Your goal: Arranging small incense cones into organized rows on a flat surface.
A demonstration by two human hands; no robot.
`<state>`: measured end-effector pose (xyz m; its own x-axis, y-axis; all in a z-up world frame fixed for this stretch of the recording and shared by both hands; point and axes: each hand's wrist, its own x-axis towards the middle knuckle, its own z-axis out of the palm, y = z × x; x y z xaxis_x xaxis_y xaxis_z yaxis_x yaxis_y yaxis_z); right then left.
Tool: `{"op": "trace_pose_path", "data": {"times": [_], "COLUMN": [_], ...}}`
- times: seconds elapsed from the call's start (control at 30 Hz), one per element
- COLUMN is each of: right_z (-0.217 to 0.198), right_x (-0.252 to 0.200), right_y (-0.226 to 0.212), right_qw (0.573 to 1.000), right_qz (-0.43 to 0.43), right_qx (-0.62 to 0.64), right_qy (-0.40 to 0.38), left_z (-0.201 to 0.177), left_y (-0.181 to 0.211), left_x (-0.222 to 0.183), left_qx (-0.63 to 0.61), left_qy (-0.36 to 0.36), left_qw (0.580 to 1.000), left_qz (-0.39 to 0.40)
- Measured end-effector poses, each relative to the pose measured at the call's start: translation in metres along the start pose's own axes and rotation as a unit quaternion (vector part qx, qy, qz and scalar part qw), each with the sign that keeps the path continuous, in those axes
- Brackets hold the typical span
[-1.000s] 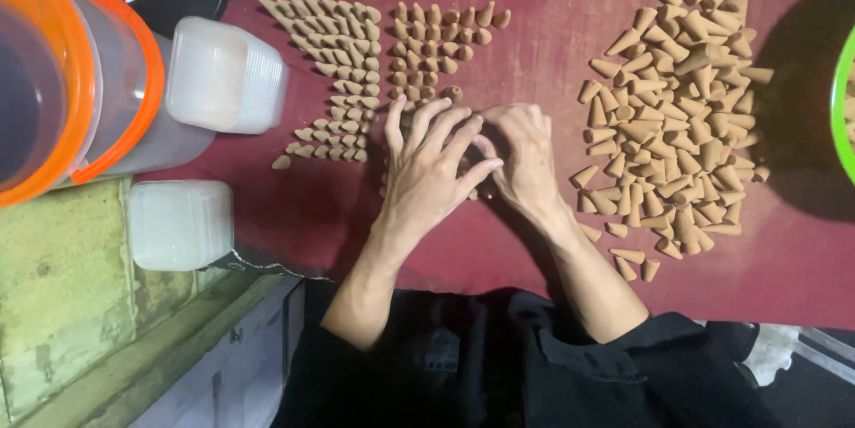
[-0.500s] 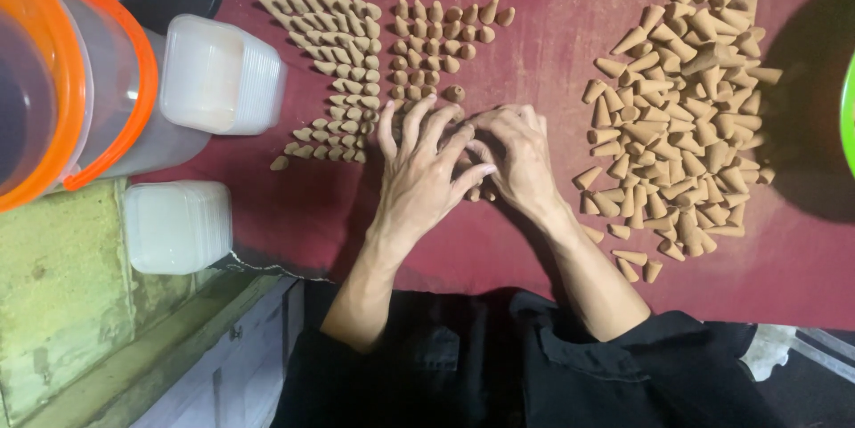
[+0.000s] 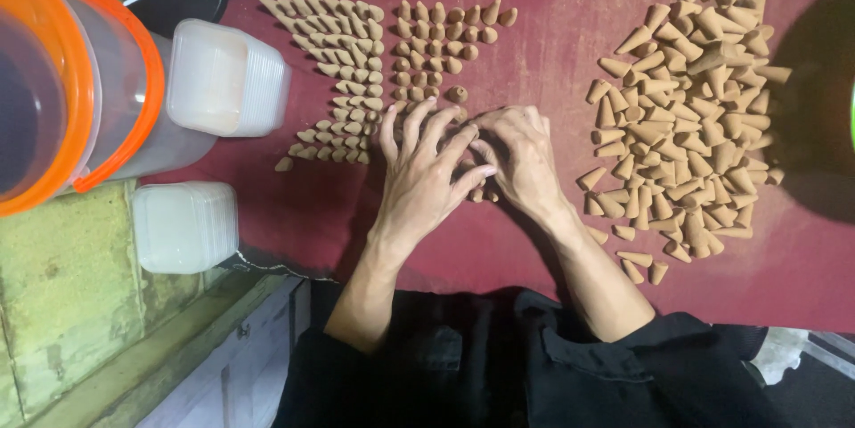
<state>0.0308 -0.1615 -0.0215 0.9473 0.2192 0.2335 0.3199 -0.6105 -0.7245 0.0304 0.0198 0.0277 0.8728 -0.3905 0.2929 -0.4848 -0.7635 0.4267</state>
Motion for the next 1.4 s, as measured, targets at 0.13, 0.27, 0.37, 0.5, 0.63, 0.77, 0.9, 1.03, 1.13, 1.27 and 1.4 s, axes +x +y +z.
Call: {"op": "trace_pose_path", "data": {"times": [0.13, 0.27, 0.37, 0.5, 0.63, 0.77, 0.9, 1.03, 1.13, 1.27, 1.4], "right_z": [0.002, 0.003, 0.002, 0.005, 0.007, 0.007, 0.006, 0.004, 0.003, 0.004, 0.004], "right_x": [-0.002, -0.002, -0.002, -0.004, -0.005, -0.005, -0.004, -0.004, -0.006, -0.006, -0.006], "right_y": [0.005, 0.005, 0.003, 0.007, 0.011, 0.012, 0.009, 0.008, 0.007, 0.008, 0.011], "right_qw": [1.000, 1.000, 1.000, 1.000, 1.000, 1.000, 1.000, 1.000, 1.000, 1.000, 1.000], "right_qz": [-0.002, -0.001, 0.001, -0.001, -0.001, -0.004, -0.006, -0.009, -0.006, -0.006, -0.004], "right_qx": [0.001, -0.001, -0.004, -0.007, 0.001, -0.002, -0.006, -0.002, 0.006, 0.004, 0.009], "right_qy": [0.001, 0.002, 0.005, 0.009, 0.011, 0.017, 0.018, 0.016, 0.020, 0.024, 0.019], "left_z": [-0.001, -0.003, -0.002, -0.002, 0.000, 0.001, 0.001, 0.003, 0.004, 0.008, 0.008], "left_y": [0.001, 0.001, 0.000, 0.001, 0.002, 0.001, 0.001, 0.000, 0.000, -0.002, -0.003], "left_x": [0.001, 0.001, 0.000, 0.000, 0.000, -0.001, -0.001, -0.001, -0.003, -0.004, -0.004], "left_qx": [0.004, -0.013, -0.021, -0.023, -0.022, -0.019, -0.010, 0.006, 0.005, 0.007, 0.013], "left_qy": [0.000, 0.000, 0.002, 0.000, -0.002, -0.002, 0.000, 0.003, -0.001, -0.003, -0.004], "left_qw": [1.000, 1.000, 1.000, 1.000, 1.000, 1.000, 1.000, 1.000, 1.000, 1.000, 1.000], "left_qz": [0.005, 0.003, -0.002, -0.002, -0.001, -0.001, 0.001, 0.008, 0.007, 0.004, 0.003]}}
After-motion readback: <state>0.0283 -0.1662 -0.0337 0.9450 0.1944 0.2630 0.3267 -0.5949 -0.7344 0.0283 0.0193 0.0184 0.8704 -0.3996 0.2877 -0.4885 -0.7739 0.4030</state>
